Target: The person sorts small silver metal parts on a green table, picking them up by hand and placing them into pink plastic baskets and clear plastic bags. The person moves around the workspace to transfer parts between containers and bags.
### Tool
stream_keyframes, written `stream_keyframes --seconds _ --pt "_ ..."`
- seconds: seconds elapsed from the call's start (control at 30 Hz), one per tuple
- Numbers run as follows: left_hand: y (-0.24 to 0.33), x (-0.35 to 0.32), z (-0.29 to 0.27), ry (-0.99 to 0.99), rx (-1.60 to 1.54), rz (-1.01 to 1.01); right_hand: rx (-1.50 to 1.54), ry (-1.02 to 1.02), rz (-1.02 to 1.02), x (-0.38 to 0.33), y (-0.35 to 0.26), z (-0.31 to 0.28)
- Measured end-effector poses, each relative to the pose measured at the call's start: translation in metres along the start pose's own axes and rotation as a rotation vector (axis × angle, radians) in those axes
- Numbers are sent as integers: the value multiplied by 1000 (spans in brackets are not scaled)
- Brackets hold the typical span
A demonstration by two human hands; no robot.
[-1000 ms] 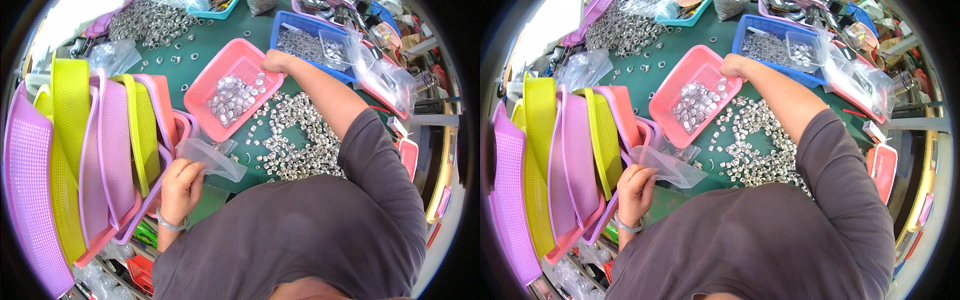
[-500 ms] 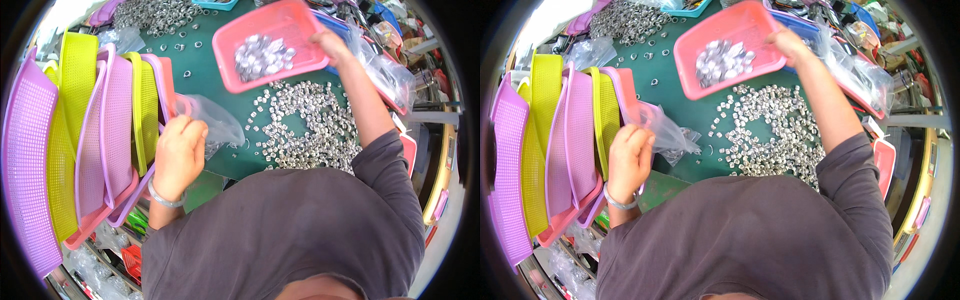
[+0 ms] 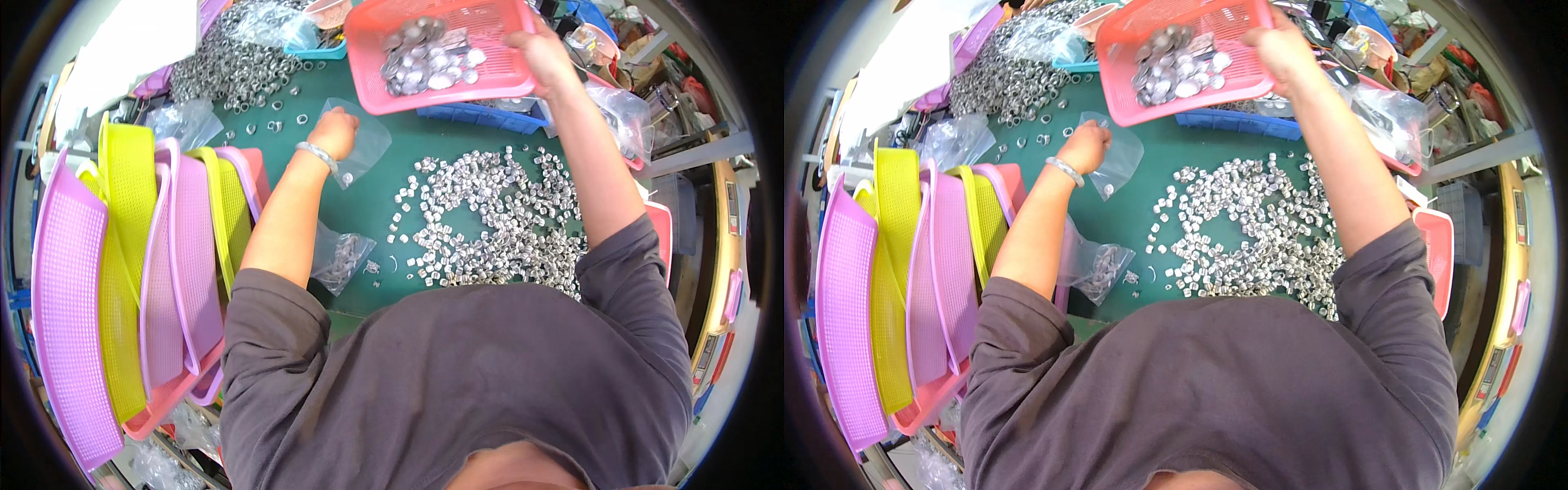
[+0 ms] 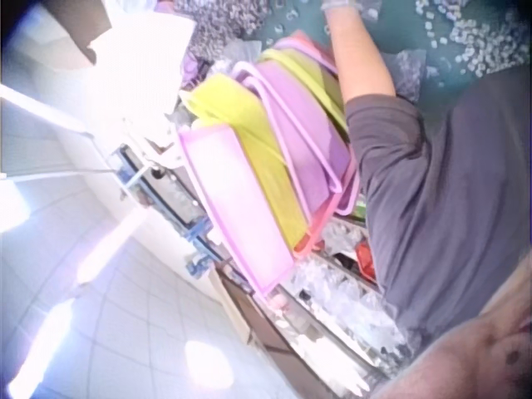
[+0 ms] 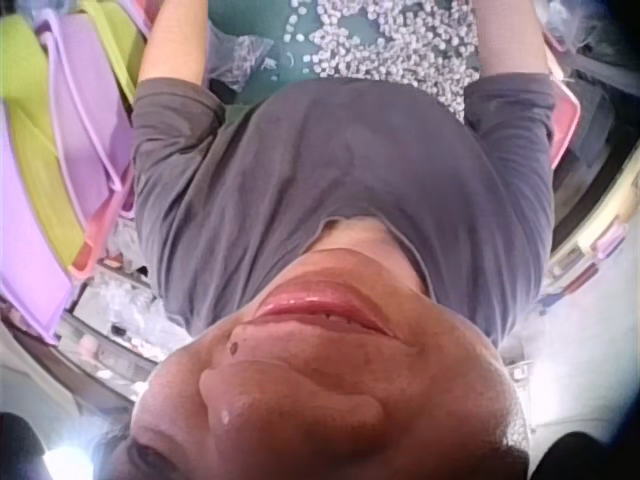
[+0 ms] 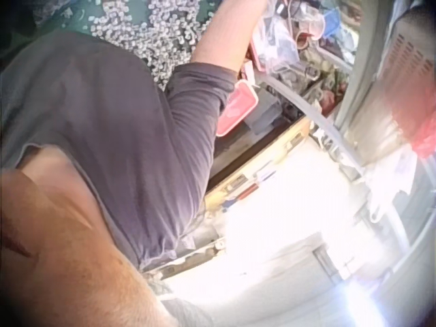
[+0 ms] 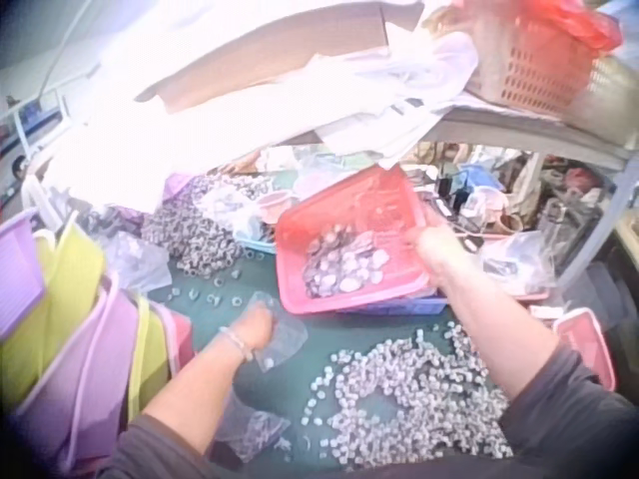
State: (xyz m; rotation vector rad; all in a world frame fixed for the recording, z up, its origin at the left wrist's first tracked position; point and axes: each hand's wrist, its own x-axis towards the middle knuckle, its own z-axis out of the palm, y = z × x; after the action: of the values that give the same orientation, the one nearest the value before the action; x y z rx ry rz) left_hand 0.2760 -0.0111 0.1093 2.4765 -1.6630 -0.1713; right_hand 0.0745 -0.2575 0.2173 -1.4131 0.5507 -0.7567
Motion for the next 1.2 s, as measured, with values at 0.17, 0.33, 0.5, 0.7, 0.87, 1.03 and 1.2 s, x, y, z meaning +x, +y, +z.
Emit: stream_keyframes --seconds 0.17,0.33,0.5,0.7,0.87,1.03,1.2 --pt "2 11 9 -10 -79 52 45 -73 -188 -8 10 34" --pt "-16 12 7 -22 -59 139 -115 -33 -10 -4 15 43" --pt "-14 14 -8 -41 -90 19 66 -45 -20 0 24 47" --pt "-21 5 -21 -127 -16 -59 119 -30 45 12 50 10" --pt "-5 -24 -90 6 153 -196 95 98 123 -15 40 3" --pt "33 -57 -175 347 112 -21 177 83 252 -64 60 4" --pt "64 -54 -204 253 -188 -222 320 19 419 -107 104 25"
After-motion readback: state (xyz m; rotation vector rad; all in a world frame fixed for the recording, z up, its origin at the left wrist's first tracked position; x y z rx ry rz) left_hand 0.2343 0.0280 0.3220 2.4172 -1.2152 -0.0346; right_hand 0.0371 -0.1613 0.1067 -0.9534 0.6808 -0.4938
